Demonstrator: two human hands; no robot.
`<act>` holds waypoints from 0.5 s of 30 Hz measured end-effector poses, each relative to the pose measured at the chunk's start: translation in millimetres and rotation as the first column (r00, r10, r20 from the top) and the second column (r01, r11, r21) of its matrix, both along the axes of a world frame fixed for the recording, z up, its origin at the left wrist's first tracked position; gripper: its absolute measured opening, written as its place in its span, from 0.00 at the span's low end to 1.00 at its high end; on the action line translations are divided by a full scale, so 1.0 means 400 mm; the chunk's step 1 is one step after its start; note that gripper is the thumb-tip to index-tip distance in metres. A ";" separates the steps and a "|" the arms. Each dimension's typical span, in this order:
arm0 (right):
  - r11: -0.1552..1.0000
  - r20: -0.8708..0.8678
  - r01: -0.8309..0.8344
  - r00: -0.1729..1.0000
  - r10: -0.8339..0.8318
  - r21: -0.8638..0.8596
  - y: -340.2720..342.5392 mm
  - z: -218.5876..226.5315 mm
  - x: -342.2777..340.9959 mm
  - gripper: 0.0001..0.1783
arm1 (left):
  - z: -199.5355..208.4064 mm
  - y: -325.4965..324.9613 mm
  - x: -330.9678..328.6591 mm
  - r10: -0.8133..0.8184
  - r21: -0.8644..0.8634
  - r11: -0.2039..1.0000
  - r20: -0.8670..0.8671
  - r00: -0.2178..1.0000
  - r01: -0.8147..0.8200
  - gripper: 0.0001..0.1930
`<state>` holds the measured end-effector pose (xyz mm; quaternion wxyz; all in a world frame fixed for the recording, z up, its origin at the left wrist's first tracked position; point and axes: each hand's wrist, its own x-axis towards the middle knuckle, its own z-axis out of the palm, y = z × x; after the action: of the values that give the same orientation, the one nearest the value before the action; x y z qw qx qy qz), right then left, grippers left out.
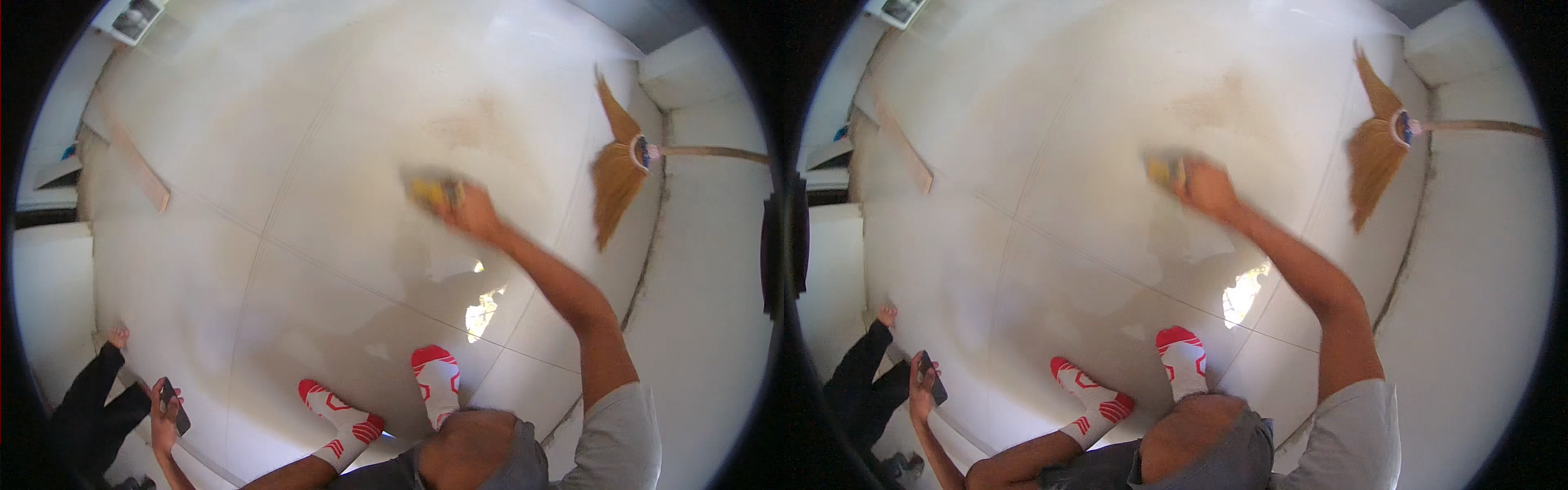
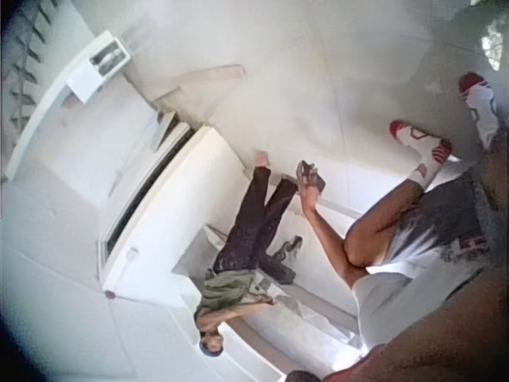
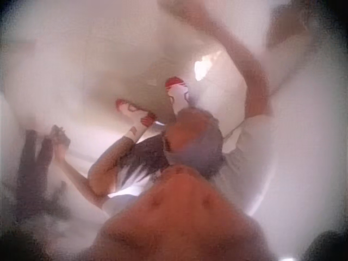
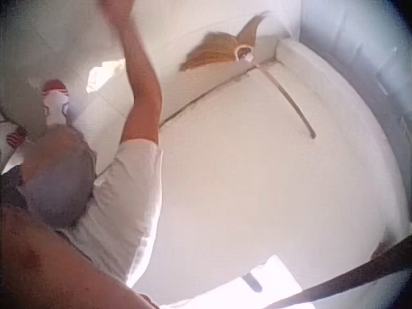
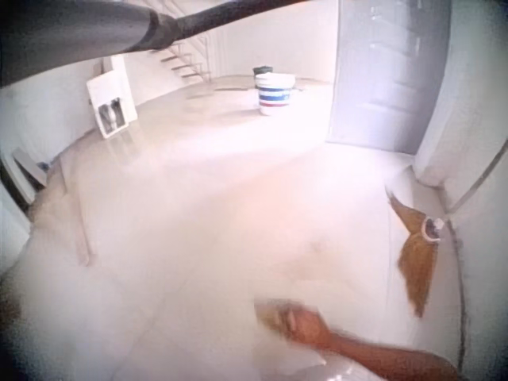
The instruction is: Applying grout or adhesive to floor tile joints using a brush and a scraper spatula.
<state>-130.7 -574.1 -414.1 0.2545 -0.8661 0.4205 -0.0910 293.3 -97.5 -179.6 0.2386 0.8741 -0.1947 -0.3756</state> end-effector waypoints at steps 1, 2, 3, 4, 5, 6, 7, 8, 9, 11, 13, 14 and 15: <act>0.983 -0.196 -0.073 0.980 0.039 -0.169 -0.119 0.025 0.024 0.13 | -0.004 -0.016 -0.003 0.009 0.006 1.000 0.030 0.999 -0.009 0.27; 0.954 -0.188 -0.091 0.982 0.038 -0.286 -0.192 0.066 0.056 0.11 | -0.007 -0.022 -0.005 0.021 0.012 1.000 0.061 0.998 -0.021 0.26; 0.897 -0.183 -0.137 0.981 0.063 -0.421 -0.239 0.069 0.065 0.11 | -0.019 -0.015 0.000 0.051 -0.001 0.999 0.055 0.997 -0.051 0.26; 0.879 -0.163 -0.144 0.984 0.077 -0.455 -0.256 0.077 0.084 0.11 | -0.017 -0.035 -0.007 0.017 0.013 1.000 0.087 0.996 -0.018 0.26; 0.866 -0.142 -0.160 0.984 0.105 -0.474 -0.246 0.087 0.091 0.12 | -0.008 -0.038 -0.018 -0.010 0.043 0.999 0.119 0.993 0.005 0.26; 0.881 -0.146 -0.167 0.983 0.113 -0.442 -0.187 0.112 0.100 0.12 | 0.007 -0.011 -0.011 -0.010 0.078 0.997 0.111 0.994 0.002 0.26; 0.947 -0.148 -0.170 0.980 0.133 -0.274 -0.114 0.128 0.104 0.13 | 0.015 0.014 0.002 0.016 0.021 1.000 0.093 0.996 -0.018 0.26; 0.980 -0.147 -0.170 0.977 0.154 -0.104 -0.035 0.151 0.110 0.15 | 0.031 0.032 0.013 0.045 -0.044 0.998 0.077 0.996 -0.042 0.27; 0.981 -0.032 -0.192 0.981 0.191 -0.030 0.055 0.129 0.077 0.15 | 0.041 0.027 0.015 0.051 -0.008 0.999 0.078 0.996 -0.051 0.27; 0.928 0.278 -0.359 0.906 0.320 0.102 0.218 0.104 -0.054 0.16 | 0.051 -0.001 0.000 0.003 0.007 1.000 0.063 0.998 -0.003 0.27; 0.788 0.138 -0.529 0.847 0.514 0.315 0.314 0.070 -0.159 0.15 | 0.032 -0.005 0.029 -0.018 0.106 0.994 0.033 0.999 0.015 0.30; 0.786 0.145 -0.525 0.849 0.508 0.326 0.308 0.062 -0.155 0.15 | 0.019 -0.004 0.033 -0.024 0.116 0.993 0.027 0.999 0.021 0.31; 0.812 0.178 -0.455 0.890 0.419 0.366 0.284 0.052 -0.138 0.15 | 0.020 0.003 0.040 -0.031 0.133 0.991 0.029 0.999 0.027 0.31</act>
<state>-186.0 -460.5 -393.2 0.4578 -0.8642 0.2078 0.0189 309.2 -96.5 -171.6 0.1714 0.8910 -0.1856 -0.3773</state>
